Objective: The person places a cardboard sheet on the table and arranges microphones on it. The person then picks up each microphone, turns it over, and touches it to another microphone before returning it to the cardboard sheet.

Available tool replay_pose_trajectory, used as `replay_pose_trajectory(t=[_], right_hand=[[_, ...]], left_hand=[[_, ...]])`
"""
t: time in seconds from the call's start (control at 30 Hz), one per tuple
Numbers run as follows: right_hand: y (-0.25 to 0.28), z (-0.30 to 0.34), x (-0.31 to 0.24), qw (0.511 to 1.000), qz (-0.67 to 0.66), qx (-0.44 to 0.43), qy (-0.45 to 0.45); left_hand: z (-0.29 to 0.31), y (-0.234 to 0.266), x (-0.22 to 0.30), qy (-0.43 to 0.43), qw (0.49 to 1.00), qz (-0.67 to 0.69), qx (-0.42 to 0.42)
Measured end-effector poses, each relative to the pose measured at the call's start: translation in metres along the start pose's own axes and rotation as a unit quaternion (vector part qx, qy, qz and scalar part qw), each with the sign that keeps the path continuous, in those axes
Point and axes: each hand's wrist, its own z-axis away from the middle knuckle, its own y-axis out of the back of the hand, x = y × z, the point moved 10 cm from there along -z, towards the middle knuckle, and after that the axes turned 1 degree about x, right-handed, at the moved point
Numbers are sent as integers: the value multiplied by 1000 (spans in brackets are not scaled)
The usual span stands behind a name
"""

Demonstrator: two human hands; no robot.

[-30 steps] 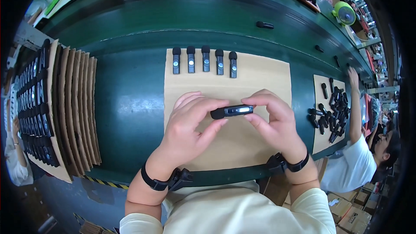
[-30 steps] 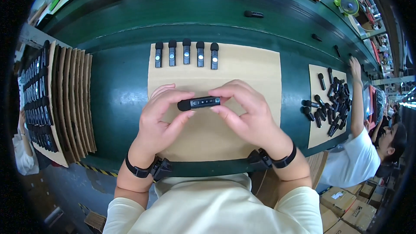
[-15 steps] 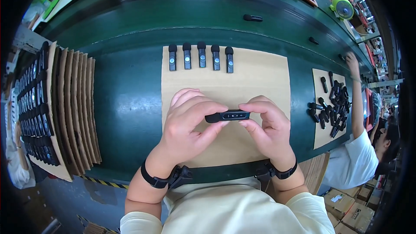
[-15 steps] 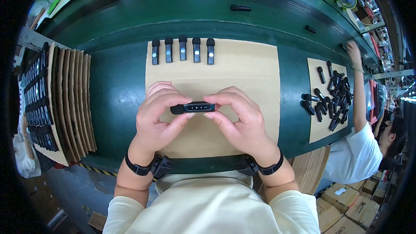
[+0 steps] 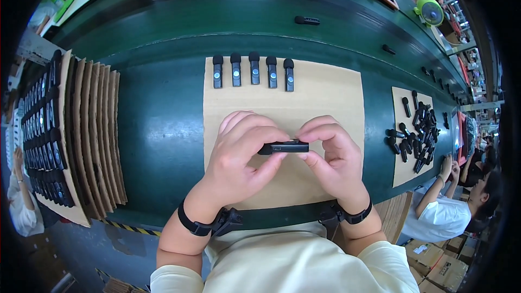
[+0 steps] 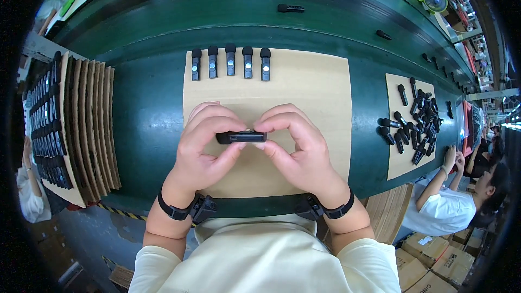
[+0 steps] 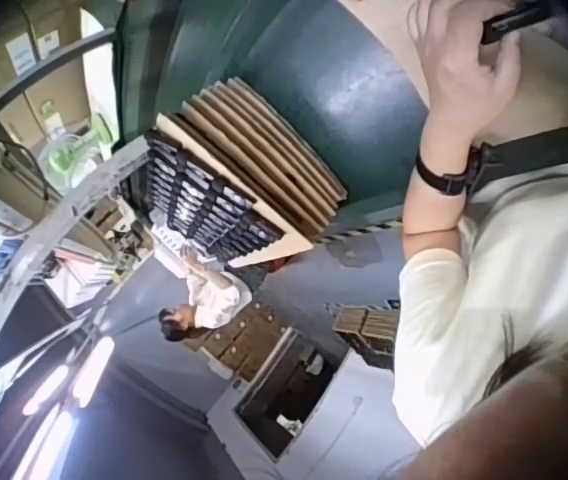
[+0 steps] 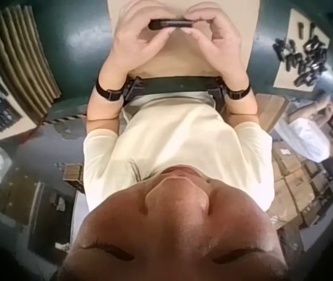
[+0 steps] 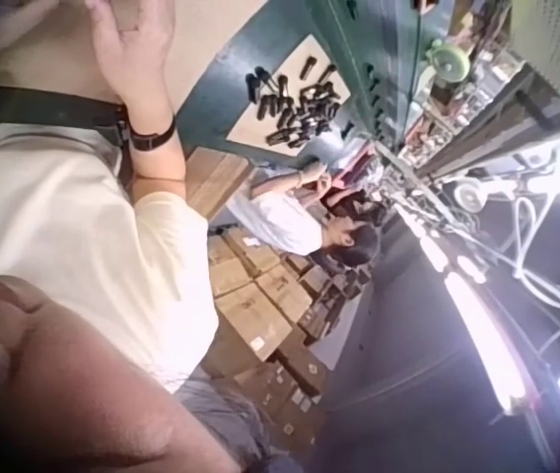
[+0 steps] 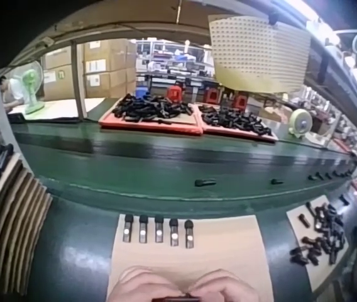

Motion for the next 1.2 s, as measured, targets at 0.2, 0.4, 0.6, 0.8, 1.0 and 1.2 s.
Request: replay_pose_trajectory(t=[0.2, 0.4, 0.6, 0.8, 1.0, 1.2], right_hand=[[-10, -11, -23, 991, 103, -47, 74], [10, -32, -6, 977, 205, -55, 28], [40, -58, 23, 948, 313, -28, 46], [27, -48, 37, 892, 426, -72, 136], [19, -46, 44, 901, 409, -103, 105], [22, -59, 50, 891, 427, -87, 128]], left_hand=[[3, -9, -10, 32, 998, -43, -30], [10, -21, -24, 72, 973, -203, -79], [17, -29, -31, 82, 957, -245, -133], [18, -30, -35, 96, 952, -249, -146], [18, -30, -37, 104, 951, -249, -149], [19, -31, -39, 104, 950, -251, -153]])
